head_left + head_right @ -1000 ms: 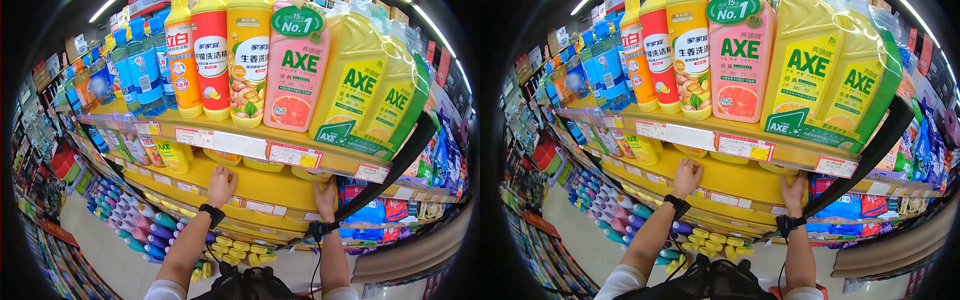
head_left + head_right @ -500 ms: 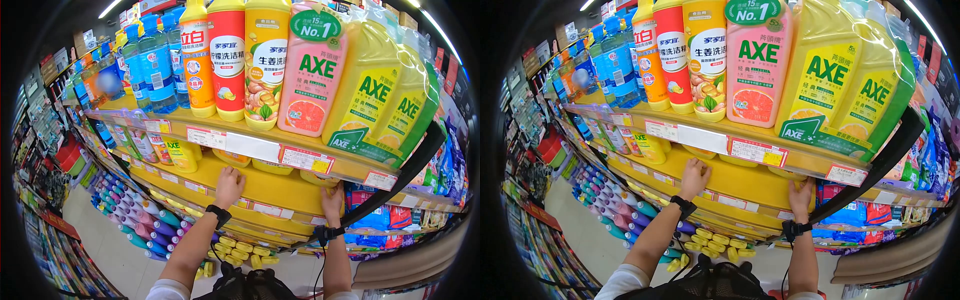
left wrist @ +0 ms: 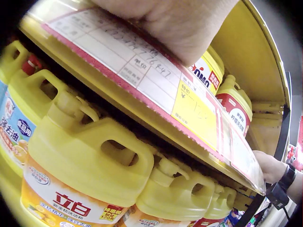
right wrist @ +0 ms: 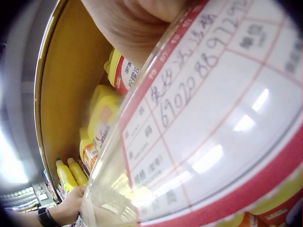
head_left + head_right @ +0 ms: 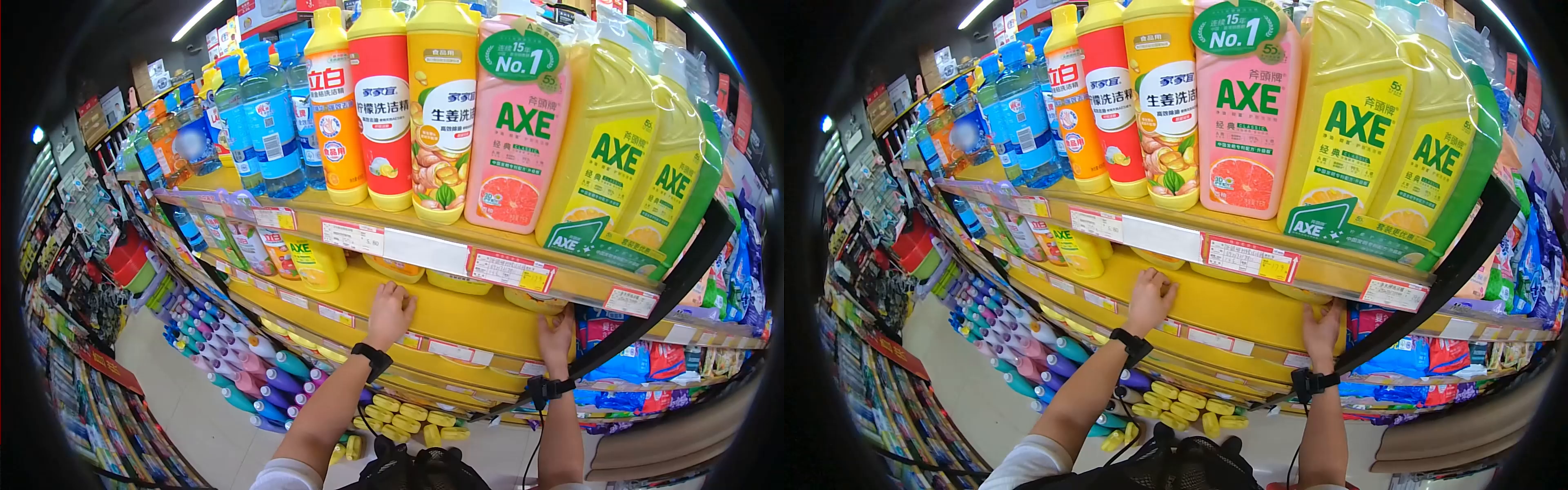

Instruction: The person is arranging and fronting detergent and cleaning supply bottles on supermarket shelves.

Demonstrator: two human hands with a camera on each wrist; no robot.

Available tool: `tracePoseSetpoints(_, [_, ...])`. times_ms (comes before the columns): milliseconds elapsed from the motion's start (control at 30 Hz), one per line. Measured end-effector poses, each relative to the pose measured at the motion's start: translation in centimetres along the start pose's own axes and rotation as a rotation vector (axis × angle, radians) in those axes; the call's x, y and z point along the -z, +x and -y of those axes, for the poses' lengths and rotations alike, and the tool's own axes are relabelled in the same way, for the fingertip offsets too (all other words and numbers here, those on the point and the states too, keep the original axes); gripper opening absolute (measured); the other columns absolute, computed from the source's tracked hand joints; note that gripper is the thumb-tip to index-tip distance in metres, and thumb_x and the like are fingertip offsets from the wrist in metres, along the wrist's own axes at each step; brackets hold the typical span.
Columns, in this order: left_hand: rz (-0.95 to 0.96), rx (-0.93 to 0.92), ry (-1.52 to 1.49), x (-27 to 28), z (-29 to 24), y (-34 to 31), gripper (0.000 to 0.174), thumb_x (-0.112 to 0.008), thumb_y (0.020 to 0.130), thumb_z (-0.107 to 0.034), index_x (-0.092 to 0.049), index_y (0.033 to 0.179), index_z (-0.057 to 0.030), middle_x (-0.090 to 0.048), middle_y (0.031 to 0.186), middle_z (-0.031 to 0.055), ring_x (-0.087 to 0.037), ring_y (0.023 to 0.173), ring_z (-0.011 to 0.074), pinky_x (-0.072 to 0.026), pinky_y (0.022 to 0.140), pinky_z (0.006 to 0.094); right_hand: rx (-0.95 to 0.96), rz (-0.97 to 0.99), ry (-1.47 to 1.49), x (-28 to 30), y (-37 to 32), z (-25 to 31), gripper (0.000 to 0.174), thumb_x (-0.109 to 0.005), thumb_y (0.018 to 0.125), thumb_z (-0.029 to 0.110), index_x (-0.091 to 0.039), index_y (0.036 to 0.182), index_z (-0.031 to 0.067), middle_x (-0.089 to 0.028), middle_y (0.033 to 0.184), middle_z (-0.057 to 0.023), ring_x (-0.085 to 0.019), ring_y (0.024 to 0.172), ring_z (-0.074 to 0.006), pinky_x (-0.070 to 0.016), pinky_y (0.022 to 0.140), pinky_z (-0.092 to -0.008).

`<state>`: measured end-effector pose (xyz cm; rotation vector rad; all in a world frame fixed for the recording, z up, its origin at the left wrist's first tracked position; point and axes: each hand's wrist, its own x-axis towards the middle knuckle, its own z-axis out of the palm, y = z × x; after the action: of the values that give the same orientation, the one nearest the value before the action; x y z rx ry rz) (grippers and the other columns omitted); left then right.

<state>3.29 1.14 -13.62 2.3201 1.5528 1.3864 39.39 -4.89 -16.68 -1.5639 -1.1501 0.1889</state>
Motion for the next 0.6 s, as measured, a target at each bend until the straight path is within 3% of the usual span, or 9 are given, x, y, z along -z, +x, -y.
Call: tracePoseSetpoints(600, [0.011,0.002,0.003,0.0,0.01,-0.1,0.015,-0.069,0.084,-0.011,-0.061,0.08,0.0008,-0.057,0.087,0.0162,-0.054,0.086,0.0367,-0.0461,0.078,0.0454,-0.016,0.029,0.025,0.02,0.03,-0.48,0.079,-0.07,0.084,0.005,-0.026,0.15,0.0014,-0.049,0.138,-0.0178,-0.053,0.12,-0.026,-0.0444,0.096,-0.0362])
